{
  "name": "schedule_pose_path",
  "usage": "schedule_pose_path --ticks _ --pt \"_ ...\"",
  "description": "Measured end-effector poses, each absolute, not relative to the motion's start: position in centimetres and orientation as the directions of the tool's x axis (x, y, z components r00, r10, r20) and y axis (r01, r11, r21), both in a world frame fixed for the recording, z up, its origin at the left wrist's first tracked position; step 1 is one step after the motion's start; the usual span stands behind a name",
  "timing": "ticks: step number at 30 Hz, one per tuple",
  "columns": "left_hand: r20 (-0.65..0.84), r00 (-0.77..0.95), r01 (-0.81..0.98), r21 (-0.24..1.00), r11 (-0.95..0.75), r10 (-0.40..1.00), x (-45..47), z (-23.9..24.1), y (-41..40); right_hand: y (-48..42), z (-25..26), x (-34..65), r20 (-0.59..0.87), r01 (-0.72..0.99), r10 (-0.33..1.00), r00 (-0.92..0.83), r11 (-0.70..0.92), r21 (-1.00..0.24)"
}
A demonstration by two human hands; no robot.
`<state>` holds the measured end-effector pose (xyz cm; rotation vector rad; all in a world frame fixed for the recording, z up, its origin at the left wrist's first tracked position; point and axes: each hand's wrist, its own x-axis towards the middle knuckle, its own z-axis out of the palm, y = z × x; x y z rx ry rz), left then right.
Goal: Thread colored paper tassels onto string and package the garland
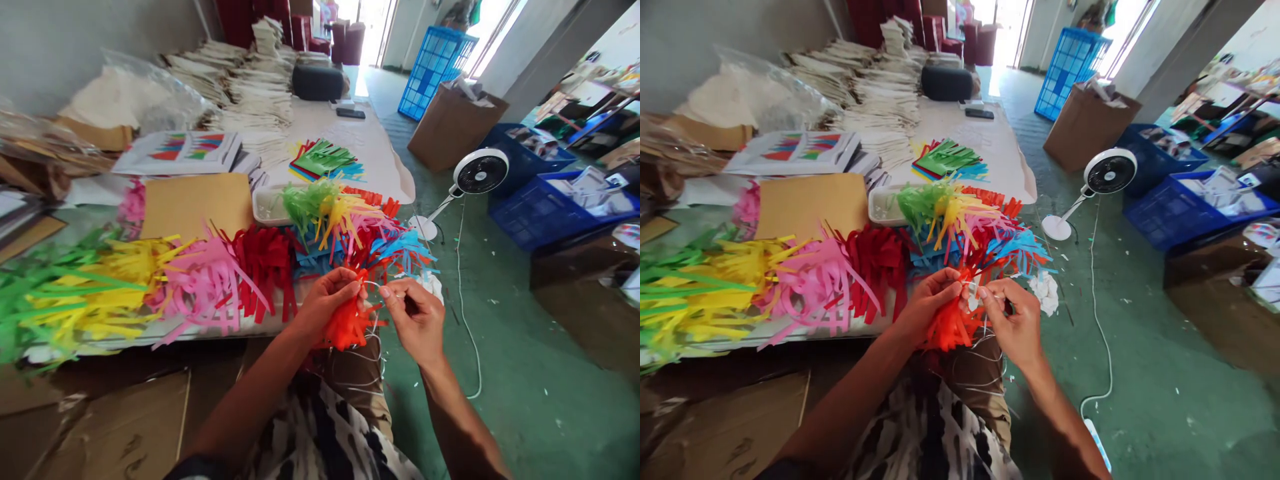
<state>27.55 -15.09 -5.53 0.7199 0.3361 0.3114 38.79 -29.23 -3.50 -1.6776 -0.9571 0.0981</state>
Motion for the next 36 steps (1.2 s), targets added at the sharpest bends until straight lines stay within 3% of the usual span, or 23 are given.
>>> schedule_pose_path --ticks 12,22,30,36 --pt "-0.155 0.859 -0.211 0.760 0.614 0.487 27.3 -5.3 -15.3 -29.4 -3.3 38.0 0.535 0.761 0.643 0.547 -0.116 -0.639" --pt "-0.042 0.824 -0.240 0.877 0.416 0.566 27.5 -5.3 -16.1 -29.4 -3.2 37.8 0.466 0.679 0.666 0.582 -0.083 -0.730" --pt "-0.072 0.857 -0.157 0.907 0.392 0.510 27.3 -5.1 -16.6 -29.5 -4.3 38.5 0.181 0.403 0.749 0.637 -0.124 -0.907" --pt "-0.082 0.869 -0.055 0.964 0.260 0.487 27.4 -4.7 -16.7 -29.6 -4.5 39.3 0.239 0.443 0.790 0.565 -0.046 -0.895"
